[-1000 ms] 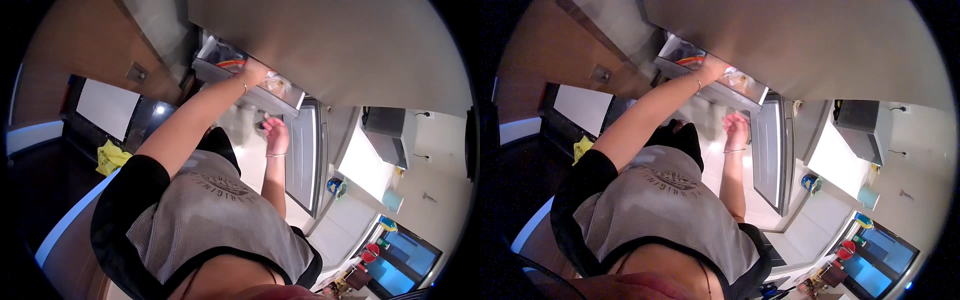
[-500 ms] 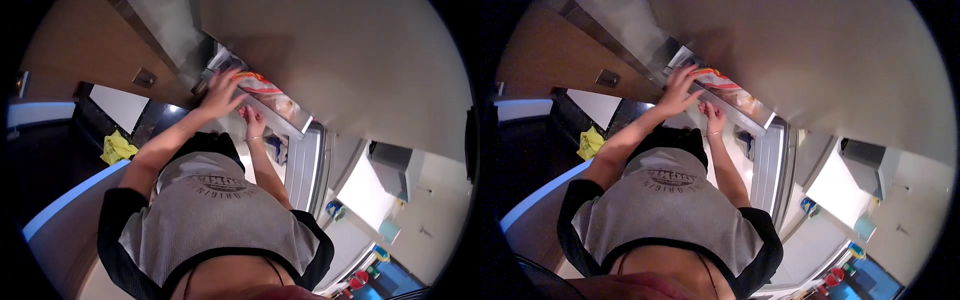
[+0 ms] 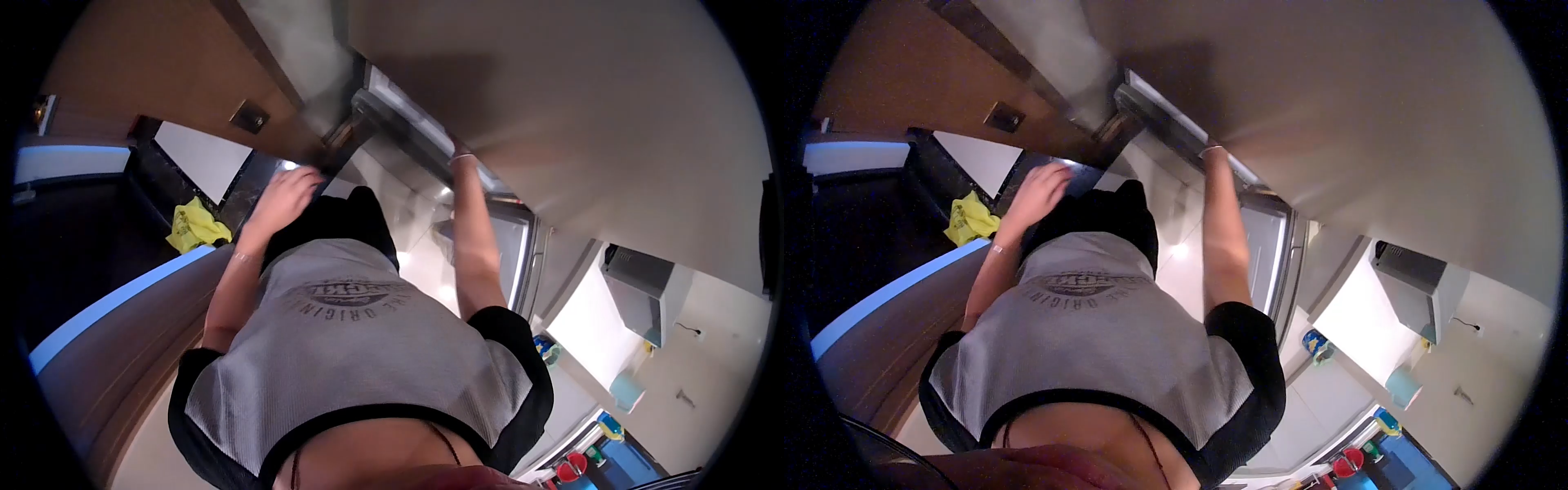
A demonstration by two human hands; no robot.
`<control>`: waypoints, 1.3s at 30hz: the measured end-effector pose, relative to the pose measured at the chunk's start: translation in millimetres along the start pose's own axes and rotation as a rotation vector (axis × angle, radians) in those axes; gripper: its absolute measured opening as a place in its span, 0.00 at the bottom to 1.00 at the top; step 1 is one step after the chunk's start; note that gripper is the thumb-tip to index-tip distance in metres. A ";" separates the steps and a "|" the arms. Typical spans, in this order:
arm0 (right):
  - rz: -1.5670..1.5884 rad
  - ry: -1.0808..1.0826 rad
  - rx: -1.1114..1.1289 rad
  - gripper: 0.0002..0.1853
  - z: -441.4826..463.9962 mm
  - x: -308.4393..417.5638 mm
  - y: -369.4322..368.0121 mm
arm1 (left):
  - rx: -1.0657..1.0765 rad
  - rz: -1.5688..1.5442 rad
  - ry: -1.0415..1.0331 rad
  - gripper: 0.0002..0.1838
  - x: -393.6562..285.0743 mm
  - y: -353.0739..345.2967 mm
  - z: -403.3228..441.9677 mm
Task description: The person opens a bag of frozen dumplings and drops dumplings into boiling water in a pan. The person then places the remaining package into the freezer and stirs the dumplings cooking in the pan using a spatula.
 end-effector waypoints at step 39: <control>-0.742 -0.271 -0.675 0.28 -506.1 -102.9 58.5 | 0.271 0.341 -0.386 0.52 -21.9 -54.3 31.4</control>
Point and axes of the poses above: each hand's wrist, its own z-axis towards the middle knuckle, its own y-axis out of the back of the hand, x = y × z, the point moved 1 cm from there along z, towards the middle knuckle, and after that the axes turned 12 degrees about x, right-handed, at the moved point
